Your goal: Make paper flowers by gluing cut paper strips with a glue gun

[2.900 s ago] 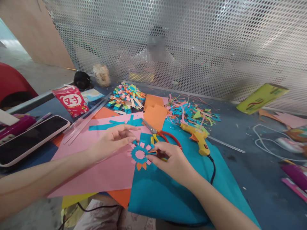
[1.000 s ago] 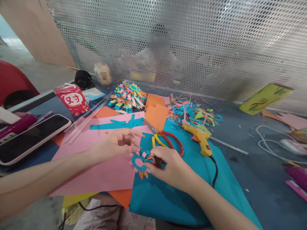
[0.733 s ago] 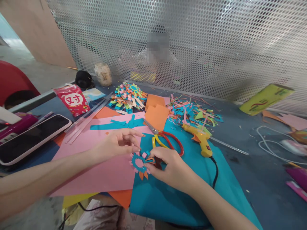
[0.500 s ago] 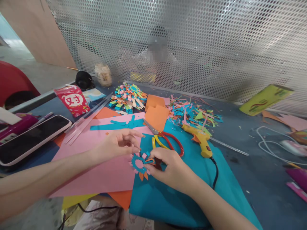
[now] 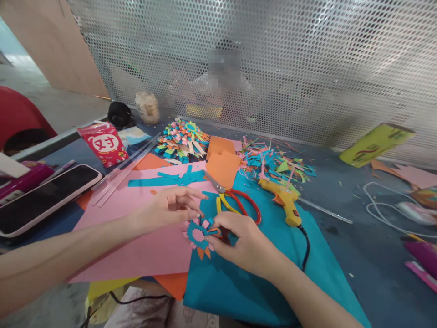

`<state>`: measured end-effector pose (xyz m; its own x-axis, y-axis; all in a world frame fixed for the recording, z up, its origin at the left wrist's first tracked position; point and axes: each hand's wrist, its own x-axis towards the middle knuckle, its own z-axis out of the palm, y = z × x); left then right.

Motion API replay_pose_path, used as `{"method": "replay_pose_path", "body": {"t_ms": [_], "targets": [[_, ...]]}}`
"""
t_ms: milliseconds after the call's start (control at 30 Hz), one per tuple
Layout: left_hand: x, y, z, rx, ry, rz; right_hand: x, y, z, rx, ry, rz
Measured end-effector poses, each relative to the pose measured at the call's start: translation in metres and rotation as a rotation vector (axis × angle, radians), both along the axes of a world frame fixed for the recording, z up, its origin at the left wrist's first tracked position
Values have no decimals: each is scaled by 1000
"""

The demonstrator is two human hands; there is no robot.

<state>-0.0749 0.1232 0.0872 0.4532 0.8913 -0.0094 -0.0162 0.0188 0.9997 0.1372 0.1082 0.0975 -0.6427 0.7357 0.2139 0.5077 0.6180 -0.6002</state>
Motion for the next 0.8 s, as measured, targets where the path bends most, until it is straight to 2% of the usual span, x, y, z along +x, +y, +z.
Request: {"method": "replay_pose_path", "body": {"t_ms": [67, 233, 300, 400, 467, 567, 667, 733, 800], "targets": [[0, 0, 2, 11, -12, 45, 0, 1, 1, 8, 6, -9], [-4, 3, 7, 93, 8, 319, 4, 6, 1, 68, 203, -105], [-6, 4, 9, 82, 10, 346, 7, 9, -2, 15, 314, -151], [-7, 6, 9, 49, 25, 307, 8, 12, -6, -123, 485, -185], [-4, 5, 7, -7, 20, 254, 8, 14, -7, -135, 571, -173], [2, 2, 3, -165, -57, 92, 8, 16, -3, 31, 581, -97], [6, -1, 0, -288, -142, -79, 11, 16, 1, 262, 468, 0], [6, -2, -1, -321, -193, -99, 12, 15, 1, 351, 377, 41], [5, -1, -1, -317, -220, -68, 11, 15, -1, 374, 309, 47]]}}
